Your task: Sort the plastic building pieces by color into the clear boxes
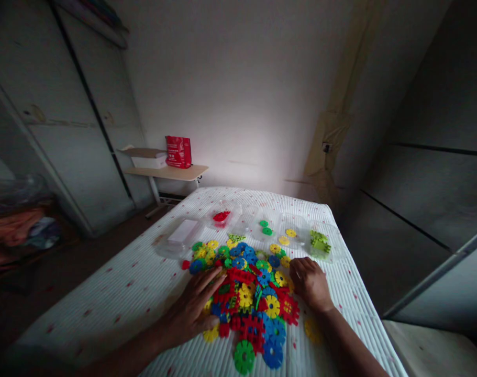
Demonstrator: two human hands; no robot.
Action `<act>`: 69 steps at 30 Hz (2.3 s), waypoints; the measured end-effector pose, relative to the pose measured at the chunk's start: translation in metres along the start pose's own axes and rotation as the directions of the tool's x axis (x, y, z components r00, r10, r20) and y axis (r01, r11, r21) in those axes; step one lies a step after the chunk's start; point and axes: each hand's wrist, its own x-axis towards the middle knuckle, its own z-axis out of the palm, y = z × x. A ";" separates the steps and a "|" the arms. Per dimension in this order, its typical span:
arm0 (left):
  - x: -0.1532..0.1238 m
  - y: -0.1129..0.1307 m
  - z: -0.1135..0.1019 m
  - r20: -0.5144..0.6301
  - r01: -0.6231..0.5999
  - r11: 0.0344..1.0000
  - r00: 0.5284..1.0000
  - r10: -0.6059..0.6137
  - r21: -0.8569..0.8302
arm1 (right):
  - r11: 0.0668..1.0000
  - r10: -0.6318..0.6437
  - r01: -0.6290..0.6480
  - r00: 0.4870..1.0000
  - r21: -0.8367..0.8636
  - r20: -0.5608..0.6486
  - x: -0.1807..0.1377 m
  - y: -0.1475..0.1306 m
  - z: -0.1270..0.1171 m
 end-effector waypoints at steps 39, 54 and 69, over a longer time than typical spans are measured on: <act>0.150 -0.061 -0.005 0.085 0.255 0.967 0.963 -0.255 0.009 | 0.998 -0.062 0.062 0.998 -0.002 -0.034 -0.006 0.005 0.015; 0.098 -0.009 0.009 -0.266 0.272 0.835 0.861 -0.434 -0.479 | 0.940 0.331 -0.323 0.801 -0.107 0.499 0.079 -0.048 0.020; 0.091 -0.013 0.022 -0.267 0.217 0.862 0.891 -0.366 -0.457 | 0.861 0.502 -0.506 0.831 -0.050 0.239 0.090 -0.028 -0.002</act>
